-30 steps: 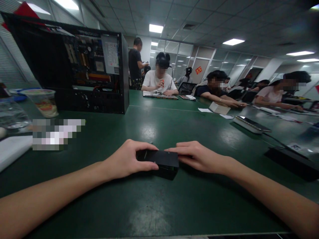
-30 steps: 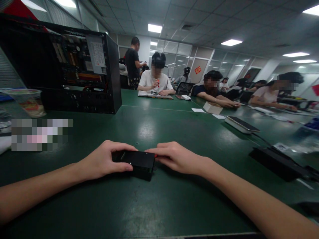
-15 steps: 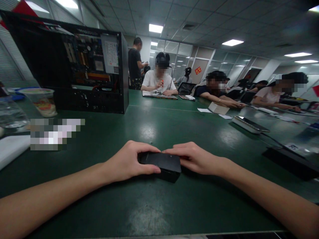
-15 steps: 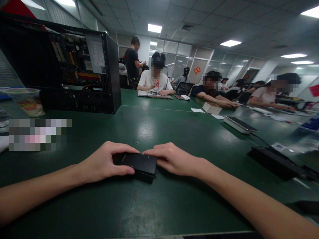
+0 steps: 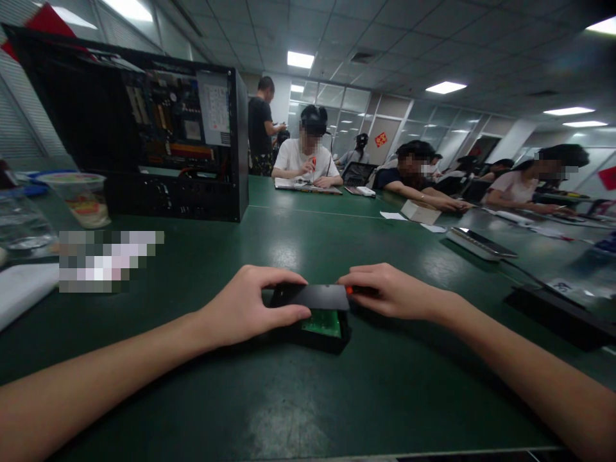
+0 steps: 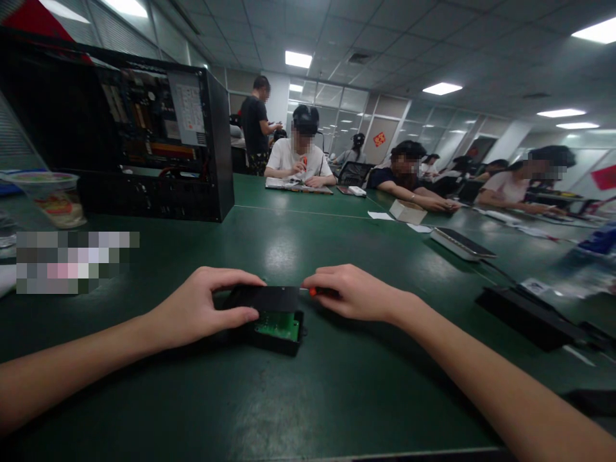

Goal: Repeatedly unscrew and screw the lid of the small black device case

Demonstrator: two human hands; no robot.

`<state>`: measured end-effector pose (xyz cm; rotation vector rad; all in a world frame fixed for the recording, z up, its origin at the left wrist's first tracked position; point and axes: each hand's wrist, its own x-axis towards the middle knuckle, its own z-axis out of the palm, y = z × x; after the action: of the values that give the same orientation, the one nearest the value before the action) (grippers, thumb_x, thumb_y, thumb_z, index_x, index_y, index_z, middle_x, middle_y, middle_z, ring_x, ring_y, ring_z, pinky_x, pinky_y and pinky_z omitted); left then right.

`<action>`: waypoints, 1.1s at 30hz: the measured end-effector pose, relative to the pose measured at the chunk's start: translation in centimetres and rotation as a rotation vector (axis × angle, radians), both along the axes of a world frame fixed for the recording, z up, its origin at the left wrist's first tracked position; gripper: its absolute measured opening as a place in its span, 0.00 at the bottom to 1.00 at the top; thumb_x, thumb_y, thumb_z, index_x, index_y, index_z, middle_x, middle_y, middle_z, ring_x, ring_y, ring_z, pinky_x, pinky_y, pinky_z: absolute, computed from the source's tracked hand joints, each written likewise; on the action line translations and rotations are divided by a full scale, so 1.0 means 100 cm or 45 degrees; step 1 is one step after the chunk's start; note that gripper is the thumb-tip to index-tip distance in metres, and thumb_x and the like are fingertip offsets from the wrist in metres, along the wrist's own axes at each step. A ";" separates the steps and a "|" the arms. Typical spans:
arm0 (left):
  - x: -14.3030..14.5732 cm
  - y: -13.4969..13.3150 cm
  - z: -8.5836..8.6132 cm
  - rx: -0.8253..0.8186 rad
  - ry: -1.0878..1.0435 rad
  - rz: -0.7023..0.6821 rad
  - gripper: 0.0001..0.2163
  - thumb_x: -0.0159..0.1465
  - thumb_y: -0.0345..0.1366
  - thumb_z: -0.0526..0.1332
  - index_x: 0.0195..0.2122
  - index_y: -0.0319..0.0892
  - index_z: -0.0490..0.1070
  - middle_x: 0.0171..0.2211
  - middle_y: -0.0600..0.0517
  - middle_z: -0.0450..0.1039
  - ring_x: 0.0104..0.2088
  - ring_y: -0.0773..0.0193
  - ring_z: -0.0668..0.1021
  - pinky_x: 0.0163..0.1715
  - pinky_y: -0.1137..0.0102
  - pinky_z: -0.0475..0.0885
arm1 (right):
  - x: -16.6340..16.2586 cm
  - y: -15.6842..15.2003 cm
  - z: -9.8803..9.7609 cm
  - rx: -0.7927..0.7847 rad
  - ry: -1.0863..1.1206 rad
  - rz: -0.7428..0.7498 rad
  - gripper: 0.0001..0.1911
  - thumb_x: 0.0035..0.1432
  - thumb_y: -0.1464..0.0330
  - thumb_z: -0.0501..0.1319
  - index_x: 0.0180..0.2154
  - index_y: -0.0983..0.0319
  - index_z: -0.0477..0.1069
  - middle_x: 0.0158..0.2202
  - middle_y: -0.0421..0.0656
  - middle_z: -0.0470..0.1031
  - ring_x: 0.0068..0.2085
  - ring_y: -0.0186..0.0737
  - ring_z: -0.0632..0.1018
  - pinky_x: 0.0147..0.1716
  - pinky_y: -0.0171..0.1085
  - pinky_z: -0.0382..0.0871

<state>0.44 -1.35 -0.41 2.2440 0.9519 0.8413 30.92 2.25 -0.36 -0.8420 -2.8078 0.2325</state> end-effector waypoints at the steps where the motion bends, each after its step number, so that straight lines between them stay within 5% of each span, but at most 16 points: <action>1: -0.002 0.002 0.001 -0.005 -0.019 0.045 0.17 0.63 0.45 0.69 0.49 0.43 0.81 0.44 0.51 0.84 0.44 0.57 0.82 0.45 0.69 0.73 | 0.001 0.002 0.000 0.013 -0.011 -0.040 0.15 0.69 0.68 0.55 0.52 0.65 0.74 0.41 0.49 0.77 0.38 0.39 0.77 0.37 0.36 0.68; 4: -0.010 0.013 0.002 -0.056 -0.024 0.148 0.17 0.66 0.49 0.65 0.46 0.42 0.82 0.41 0.50 0.84 0.40 0.57 0.82 0.39 0.69 0.73 | -0.002 0.004 -0.004 0.031 -0.039 -0.135 0.15 0.69 0.68 0.55 0.53 0.64 0.74 0.43 0.49 0.77 0.40 0.40 0.78 0.40 0.38 0.70; 9: -0.016 0.027 -0.003 -0.196 0.103 0.242 0.27 0.70 0.56 0.56 0.28 0.38 0.82 0.19 0.53 0.73 0.19 0.66 0.69 0.20 0.72 0.60 | -0.011 0.001 -0.010 0.032 -0.071 -0.209 0.15 0.69 0.67 0.56 0.52 0.63 0.74 0.44 0.49 0.76 0.40 0.40 0.78 0.41 0.38 0.71; 21: -0.020 0.035 -0.008 0.073 0.325 0.202 0.14 0.67 0.44 0.63 0.39 0.41 0.84 0.32 0.49 0.83 0.32 0.59 0.81 0.32 0.71 0.69 | -0.016 -0.006 -0.008 0.062 -0.136 -0.283 0.16 0.71 0.64 0.53 0.53 0.63 0.74 0.44 0.49 0.75 0.41 0.41 0.78 0.42 0.41 0.72; 26: -0.023 0.038 -0.011 0.253 0.431 0.176 0.11 0.65 0.42 0.65 0.39 0.40 0.82 0.34 0.49 0.81 0.32 0.59 0.79 0.32 0.70 0.69 | -0.019 -0.013 -0.004 0.070 0.127 -0.213 0.20 0.74 0.60 0.49 0.51 0.64 0.74 0.47 0.50 0.76 0.46 0.42 0.78 0.47 0.42 0.72; 33: -0.024 0.038 -0.013 0.301 0.498 0.151 0.08 0.66 0.37 0.63 0.35 0.42 0.81 0.35 0.49 0.80 0.34 0.59 0.79 0.35 0.69 0.69 | -0.044 -0.046 -0.004 -0.009 0.218 -0.120 0.36 0.62 0.48 0.63 0.61 0.65 0.68 0.57 0.56 0.75 0.55 0.50 0.76 0.54 0.48 0.72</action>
<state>-2.00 2.46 -1.66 2.6395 1.2254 0.5984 26.53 -2.34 -0.73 -0.9071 -2.6035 0.2856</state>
